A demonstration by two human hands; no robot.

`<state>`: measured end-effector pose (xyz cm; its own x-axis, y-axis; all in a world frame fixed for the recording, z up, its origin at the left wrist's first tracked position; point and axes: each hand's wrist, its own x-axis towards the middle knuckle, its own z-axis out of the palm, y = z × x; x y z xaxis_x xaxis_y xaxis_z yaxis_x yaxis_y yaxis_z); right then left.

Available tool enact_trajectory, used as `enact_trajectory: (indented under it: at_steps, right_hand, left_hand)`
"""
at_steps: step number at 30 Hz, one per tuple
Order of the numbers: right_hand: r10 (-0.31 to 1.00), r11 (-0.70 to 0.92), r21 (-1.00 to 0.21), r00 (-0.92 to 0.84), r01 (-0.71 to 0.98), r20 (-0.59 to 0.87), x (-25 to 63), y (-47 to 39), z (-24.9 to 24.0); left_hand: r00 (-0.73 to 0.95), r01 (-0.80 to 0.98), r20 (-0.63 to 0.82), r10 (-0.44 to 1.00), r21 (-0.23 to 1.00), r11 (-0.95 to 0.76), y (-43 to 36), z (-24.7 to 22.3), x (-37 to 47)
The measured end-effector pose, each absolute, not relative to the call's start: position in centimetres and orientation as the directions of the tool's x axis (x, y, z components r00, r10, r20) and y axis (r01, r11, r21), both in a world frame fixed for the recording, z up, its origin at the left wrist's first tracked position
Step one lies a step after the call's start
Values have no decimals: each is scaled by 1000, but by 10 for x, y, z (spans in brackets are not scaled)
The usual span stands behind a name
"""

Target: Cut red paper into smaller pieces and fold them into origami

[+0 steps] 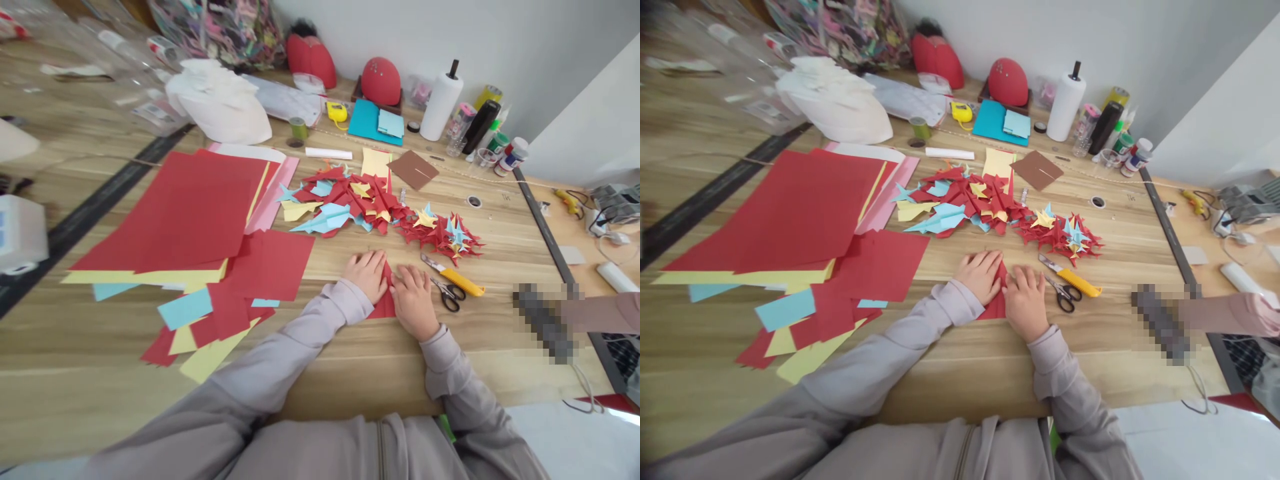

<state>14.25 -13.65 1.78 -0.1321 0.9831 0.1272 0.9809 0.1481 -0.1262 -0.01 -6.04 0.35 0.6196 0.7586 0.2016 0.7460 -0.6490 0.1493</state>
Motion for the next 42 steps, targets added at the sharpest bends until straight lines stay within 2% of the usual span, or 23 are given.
enact_trajectory:
  at_steps: [11,15,22,42]
  right_hand:
    - [985,145,-129,-132,981,108,142,-136,17]
    - [985,148,-134,-134,980,109,141,-136,16]
    - [985,149,-122,-137,981,102,141,-139,15]
    - [974,183,-98,-166,978,156,155,-205,28]
  left_hand:
    - [548,789,224,806,183,-587,-66,-1,-8]
    - [595,747,241,767,189,-638,-68,1,-4]
    - [637,728,251,728,113,-676,-63,0,8]
    - [669,698,187,719,172,-695,-59,7,0]
